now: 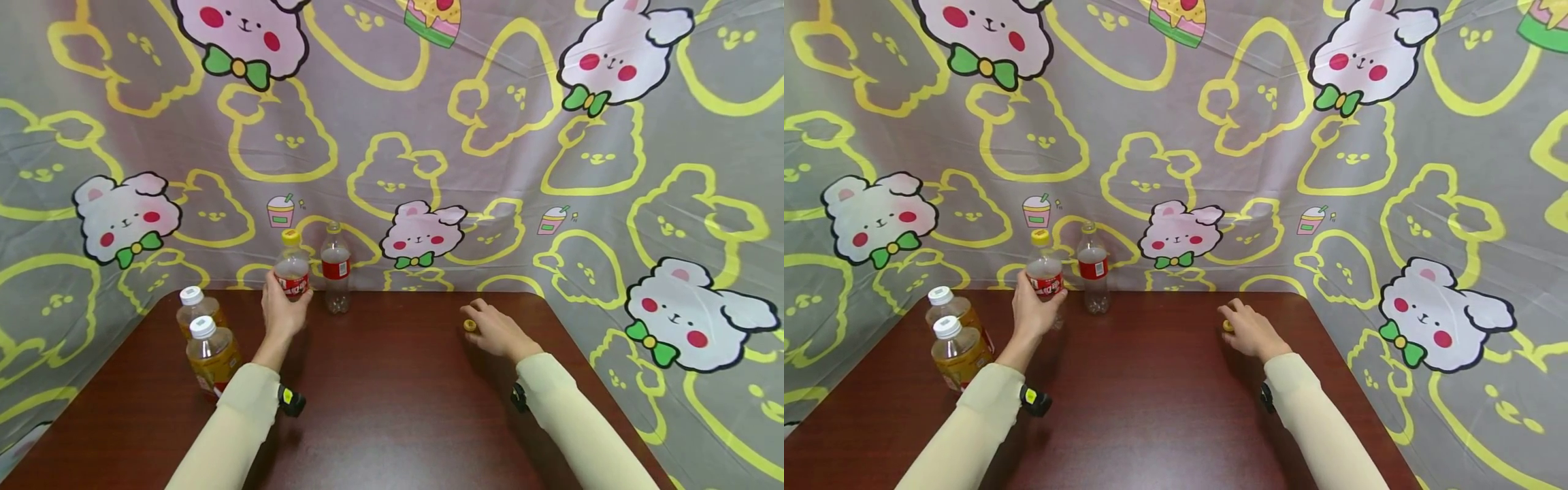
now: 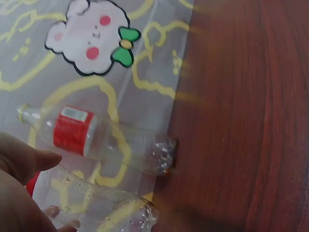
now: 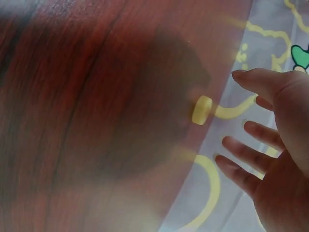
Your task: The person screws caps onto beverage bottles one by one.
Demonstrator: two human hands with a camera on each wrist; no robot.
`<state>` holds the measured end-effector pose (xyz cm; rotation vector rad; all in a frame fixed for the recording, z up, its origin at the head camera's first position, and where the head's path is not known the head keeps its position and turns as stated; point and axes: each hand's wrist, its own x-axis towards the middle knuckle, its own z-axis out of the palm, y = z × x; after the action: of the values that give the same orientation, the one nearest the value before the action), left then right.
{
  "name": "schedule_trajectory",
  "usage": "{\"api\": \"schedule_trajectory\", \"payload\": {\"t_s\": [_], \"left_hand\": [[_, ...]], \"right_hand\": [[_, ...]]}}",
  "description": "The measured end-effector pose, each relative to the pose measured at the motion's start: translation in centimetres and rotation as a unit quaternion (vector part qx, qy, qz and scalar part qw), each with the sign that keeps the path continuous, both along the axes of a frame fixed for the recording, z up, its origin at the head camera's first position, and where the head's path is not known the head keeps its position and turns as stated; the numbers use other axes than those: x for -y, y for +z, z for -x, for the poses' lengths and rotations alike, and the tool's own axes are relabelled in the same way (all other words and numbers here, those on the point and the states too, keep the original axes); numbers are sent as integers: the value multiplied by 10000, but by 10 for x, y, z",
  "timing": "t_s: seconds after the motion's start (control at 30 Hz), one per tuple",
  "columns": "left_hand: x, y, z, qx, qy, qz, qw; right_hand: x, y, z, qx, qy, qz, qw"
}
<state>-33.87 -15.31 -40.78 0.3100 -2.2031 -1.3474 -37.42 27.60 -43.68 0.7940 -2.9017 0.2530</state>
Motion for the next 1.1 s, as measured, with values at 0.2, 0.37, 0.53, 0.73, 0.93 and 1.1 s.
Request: {"api": "schedule_trajectory", "payload": {"t_s": [0.2,0.37,0.53,0.73,0.93,1.1], "left_hand": [[10,-7,9,252,254,-167,9992],[14,-10,15,175,413,-295,9986],[16,-15,16,315,488,-337,9977],[16,-18,15,319,535,-282,9977],[15,-15,12,168,628,-177,9977],[14,-7,7,-146,750,73,9971]], "right_hand": [[5,-9,5,375,-251,-172,9988],[5,-16,10,444,-417,-58,9981],[4,-19,13,571,-416,171,9974],[3,-23,15,556,-142,408,9975],[5,-25,17,424,100,410,9982],[7,-23,16,514,26,381,9979]]}}
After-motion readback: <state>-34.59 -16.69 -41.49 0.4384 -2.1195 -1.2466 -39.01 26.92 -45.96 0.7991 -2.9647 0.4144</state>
